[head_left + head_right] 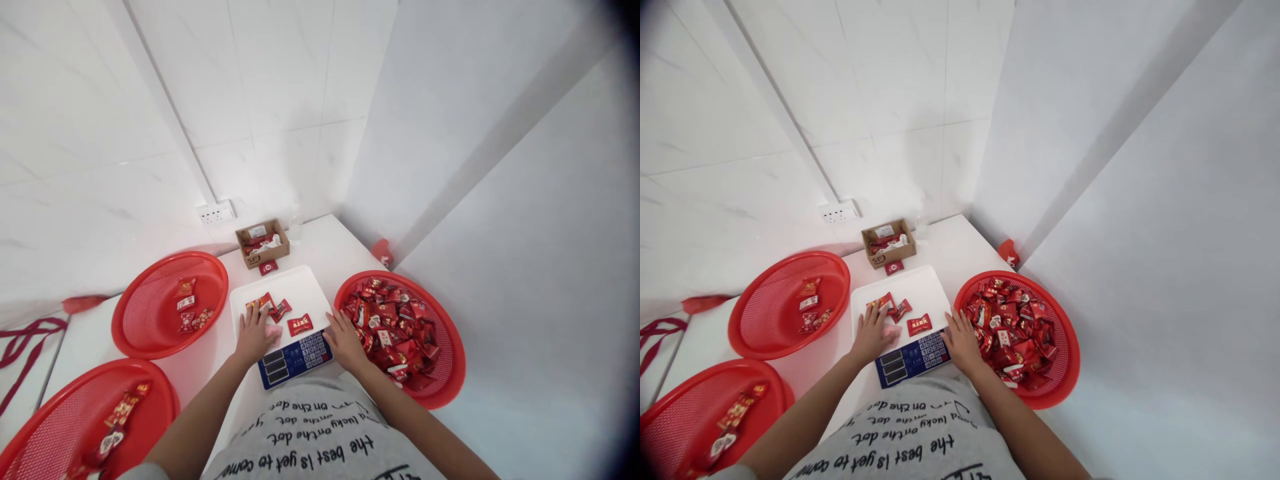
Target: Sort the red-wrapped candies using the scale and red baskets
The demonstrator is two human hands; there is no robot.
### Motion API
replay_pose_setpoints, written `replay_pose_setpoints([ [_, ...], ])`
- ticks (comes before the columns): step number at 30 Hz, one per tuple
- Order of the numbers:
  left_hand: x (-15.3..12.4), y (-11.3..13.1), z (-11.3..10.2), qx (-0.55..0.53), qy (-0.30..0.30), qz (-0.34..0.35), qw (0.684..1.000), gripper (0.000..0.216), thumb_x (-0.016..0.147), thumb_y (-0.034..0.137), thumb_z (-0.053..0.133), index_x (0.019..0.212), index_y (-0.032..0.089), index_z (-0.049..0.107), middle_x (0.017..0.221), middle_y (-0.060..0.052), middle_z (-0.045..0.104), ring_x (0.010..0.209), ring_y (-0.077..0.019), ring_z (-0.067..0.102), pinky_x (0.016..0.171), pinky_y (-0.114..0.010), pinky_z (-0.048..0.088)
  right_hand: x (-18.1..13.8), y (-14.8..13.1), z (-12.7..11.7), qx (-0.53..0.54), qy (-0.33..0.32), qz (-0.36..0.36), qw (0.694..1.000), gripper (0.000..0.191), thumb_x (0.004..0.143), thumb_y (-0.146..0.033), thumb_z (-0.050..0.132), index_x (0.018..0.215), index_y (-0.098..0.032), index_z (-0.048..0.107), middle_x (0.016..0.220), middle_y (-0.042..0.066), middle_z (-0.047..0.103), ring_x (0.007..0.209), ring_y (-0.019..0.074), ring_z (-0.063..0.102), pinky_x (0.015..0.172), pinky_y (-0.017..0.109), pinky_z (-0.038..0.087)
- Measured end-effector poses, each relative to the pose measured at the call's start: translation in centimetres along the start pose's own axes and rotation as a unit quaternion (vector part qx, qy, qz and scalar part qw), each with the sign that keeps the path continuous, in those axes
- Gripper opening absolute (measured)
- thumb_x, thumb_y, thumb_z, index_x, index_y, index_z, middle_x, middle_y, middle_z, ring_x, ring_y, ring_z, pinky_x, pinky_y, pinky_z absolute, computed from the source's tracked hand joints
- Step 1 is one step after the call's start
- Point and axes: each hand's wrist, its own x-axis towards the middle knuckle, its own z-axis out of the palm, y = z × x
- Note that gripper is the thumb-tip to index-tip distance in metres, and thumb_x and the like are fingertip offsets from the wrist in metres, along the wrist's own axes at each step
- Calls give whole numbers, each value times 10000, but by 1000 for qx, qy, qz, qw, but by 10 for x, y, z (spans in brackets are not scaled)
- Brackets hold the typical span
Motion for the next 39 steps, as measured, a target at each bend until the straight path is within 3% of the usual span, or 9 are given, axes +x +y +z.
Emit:
replay_pose_setpoints([
  [4, 7, 14, 1, 0, -10, 3, 1000, 677, 816, 489, 445, 1386, 175, 260, 1483, -145, 163, 1352, -337, 110, 1052, -530, 178, -3, 2, 6, 13, 9, 0, 1000, 489, 880, -352, 367, 1326, -152, 372, 1408, 104, 358, 1317, 266, 255, 1053, 460, 274],
  [11, 8, 49, -1, 19, 38, 47, 998, 714, 777, 595, 432, 1375, 233, 288, 1472, -150, 200, 1345, -351, 132, 1045, -570, 121, -1, 1, 3, 26, 1, 7, 1000, 487, 878, -346, 367, 1320, -141, 382, 1405, 113, 363, 1310, 260, 275, 1057, 461, 271],
  [15, 12, 56, 3, 8, 21, 62, 998, 732, 752, 639, 424, 1364, 253, 313, 1448, -159, 264, 1331, -391, 143, 1009, -635, 93, -1, 0, 2, 34, -1, 8, 999, 484, 879, -342, 370, 1317, -139, 384, 1405, 118, 360, 1311, 249, 272, 1057, 463, 269],
  [22, 13, 49, 1, 2, 4, 89, 996, 610, 817, 506, 437, 1367, 279, 301, 1434, -123, 312, 1337, -353, 163, 1027, -614, 93, -1, 1, 0, 92, 14, 6, 996, 491, 879, -345, 368, 1335, -163, 353, 1418, 112, 335, 1323, 220, 255, 1059, 431, 282],
  [26, 3, 47, -3, -49, 1, 81, 996, 601, 843, 485, 398, 1382, 254, 265, 1461, -119, 251, 1352, -318, 133, 1053, -561, 129, 1, 16, -2, 97, 27, 101, 990, 483, 900, -322, 274, 1339, -129, 333, 1383, 134, 385, 1283, 191, 342, 1037, 392, 322],
  [29, -10, 44, -5, -107, 9, 40, 993, 575, 871, 437, 357, 1384, 199, 256, 1473, -125, 213, 1360, -294, 105, 1065, -536, 147, 1, 32, -4, 61, -18, 154, 986, 447, 875, -244, 297, 1282, -106, 417, 1326, 149, 457, 1228, 205, 422, 1009, 391, 349],
  [33, -25, 32, -6, -167, 31, -27, 985, 554, 884, 401, 334, 1379, 166, 252, 1455, -127, 262, 1361, -283, 112, 1059, -540, 182, 0, 39, -8, 25, -54, 163, 985, 445, 795, -158, 401, 1230, -141, 492, 1393, 154, 365, 1239, 277, 398, 991, 472, 321],
  [39, -40, 10, -10, -185, 69, -47, 979, 553, 879, 425, 344, 1366, 173, 272, 1431, -132, 312, 1362, -276, 112, 1063, -529, 188, 16, 29, -18, -92, -159, 172, 968, 557, 799, -152, 397, 1347, -226, 336, 1448, 164, 231, 1158, 327, 465, 790, 440, 443],
])
